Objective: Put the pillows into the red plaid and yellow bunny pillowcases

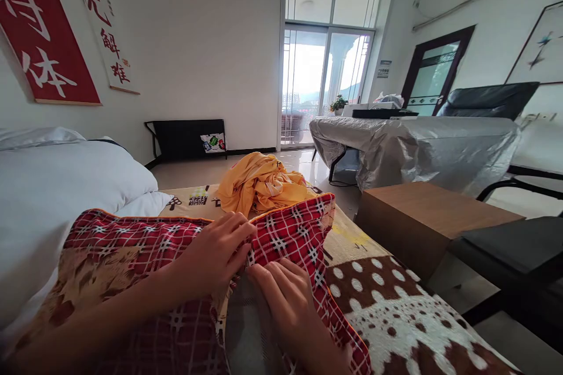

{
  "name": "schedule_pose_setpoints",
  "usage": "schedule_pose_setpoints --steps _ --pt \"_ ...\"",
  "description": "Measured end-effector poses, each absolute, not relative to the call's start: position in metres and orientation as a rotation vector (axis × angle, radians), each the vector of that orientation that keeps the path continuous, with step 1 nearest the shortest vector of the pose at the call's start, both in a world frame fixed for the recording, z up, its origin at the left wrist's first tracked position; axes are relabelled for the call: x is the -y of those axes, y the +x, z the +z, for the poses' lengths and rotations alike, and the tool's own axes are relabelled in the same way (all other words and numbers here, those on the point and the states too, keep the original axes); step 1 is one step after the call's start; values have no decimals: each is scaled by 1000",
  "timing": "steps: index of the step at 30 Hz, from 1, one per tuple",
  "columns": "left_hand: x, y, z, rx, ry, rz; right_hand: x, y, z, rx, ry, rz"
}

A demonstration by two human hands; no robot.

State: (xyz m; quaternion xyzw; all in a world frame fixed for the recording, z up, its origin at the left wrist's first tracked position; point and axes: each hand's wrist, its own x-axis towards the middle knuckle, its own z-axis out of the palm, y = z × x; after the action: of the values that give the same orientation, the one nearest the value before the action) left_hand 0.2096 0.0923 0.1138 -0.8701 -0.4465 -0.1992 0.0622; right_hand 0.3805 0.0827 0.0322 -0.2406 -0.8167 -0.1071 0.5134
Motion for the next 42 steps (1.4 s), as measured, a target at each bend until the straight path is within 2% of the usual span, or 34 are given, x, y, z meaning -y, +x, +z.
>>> schedule_pose_setpoints --steps 4,9,16,26,36,42 --pt "-91 195 119 1019 -2920 -549 -84 379 33 1939 -547 -273" --pt "-93 189 123 1020 -3101 -447 -84 382 33 1936 -543 -270" --pt "-93 192 124 1074 -3250 -488 -85 383 33 1982 -533 -228" --pt "-100 191 121 1131 -3236 -664 -85 383 33 2096 -512 -303" --pt "-113 181 110 1264 -3114 -798 -82 385 36 2077 -545 -248" --pt "-95 191 111 998 -3129 -623 -95 385 34 2047 -535 -304"
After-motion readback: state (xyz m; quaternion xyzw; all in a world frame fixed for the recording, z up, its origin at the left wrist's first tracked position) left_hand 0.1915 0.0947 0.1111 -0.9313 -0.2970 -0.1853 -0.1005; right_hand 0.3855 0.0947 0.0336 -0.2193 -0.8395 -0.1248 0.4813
